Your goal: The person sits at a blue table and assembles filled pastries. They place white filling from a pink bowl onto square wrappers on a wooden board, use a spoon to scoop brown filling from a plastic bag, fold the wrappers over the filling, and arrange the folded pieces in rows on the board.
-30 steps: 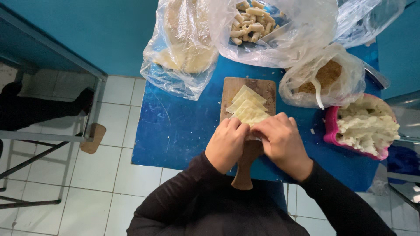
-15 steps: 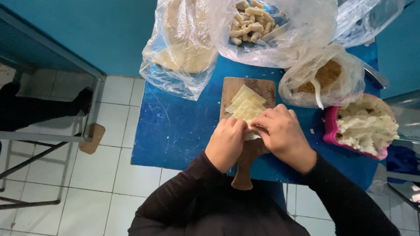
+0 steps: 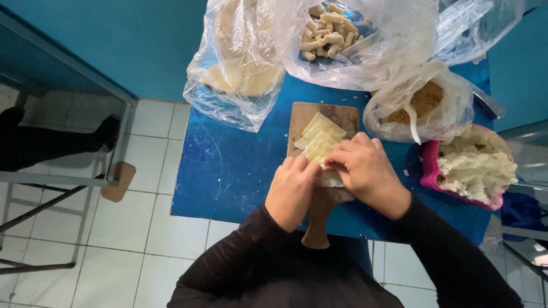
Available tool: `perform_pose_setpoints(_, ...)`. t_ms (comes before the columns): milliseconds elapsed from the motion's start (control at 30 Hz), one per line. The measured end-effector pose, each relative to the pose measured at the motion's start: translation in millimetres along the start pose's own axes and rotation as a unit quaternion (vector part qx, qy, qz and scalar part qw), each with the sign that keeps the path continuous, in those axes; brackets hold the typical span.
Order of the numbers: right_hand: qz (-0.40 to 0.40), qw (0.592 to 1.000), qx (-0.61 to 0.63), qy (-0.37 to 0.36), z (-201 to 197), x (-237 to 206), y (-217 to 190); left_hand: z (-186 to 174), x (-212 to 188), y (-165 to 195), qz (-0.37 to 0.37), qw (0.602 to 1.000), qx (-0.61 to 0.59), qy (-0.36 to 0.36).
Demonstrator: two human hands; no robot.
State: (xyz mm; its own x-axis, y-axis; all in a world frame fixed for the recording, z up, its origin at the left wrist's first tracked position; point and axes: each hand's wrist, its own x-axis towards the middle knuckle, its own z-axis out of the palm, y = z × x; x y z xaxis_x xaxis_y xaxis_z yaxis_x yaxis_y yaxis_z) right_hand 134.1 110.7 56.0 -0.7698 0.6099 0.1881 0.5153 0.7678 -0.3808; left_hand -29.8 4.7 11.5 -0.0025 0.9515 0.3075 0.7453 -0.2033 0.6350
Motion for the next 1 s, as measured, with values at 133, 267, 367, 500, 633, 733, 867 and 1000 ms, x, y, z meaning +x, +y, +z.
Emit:
perform_pose_setpoints(133,-0.021,0.999,-0.017,0.040,1.1,-4.0,-4.4,-1.5,-13.3,2.6,0.040,0.999,0.018,0.025)
perform_pose_setpoints(267,-0.052,0.994,-0.069,0.061,1.3,-15.7,-14.1,-4.2,-26.2,3.6,0.050,0.998,0.023,0.030)
perform_pose_setpoints(367,-0.059,0.990,-0.104,0.070,5.9,-16.4,-16.3,-5.0,-30.8,5.1,0.054,0.997,0.040,0.040)
perform_pose_setpoints(500,-0.016,0.996,-0.060,0.071,10.0,-10.4,-5.7,-5.8,-28.3,7.4,0.055,0.996,0.053,0.042)
perform_pose_setpoints(633,0.187,0.943,0.271,0.040,5.6,-5.6,12.5,-12.4,-24.2,14.2,0.043,0.997,0.048,0.038)
perform_pose_setpoints(733,0.253,0.861,0.441,-0.017,-5.1,-12.8,20.6,-23.6,-20.3,19.4,-0.013,0.999,-0.021,0.046)
perform_pose_setpoints(867,0.257,0.824,0.500,-0.064,-17.2,-24.5,20.0,-31.3,0.5,25.6,-0.042,0.969,-0.227,0.092)
perform_pose_setpoints(1000,0.210,0.883,0.419,-0.039,-28.0,-34.7,11.2,-36.4,17.2,25.7,0.008,0.967,-0.253,0.026)
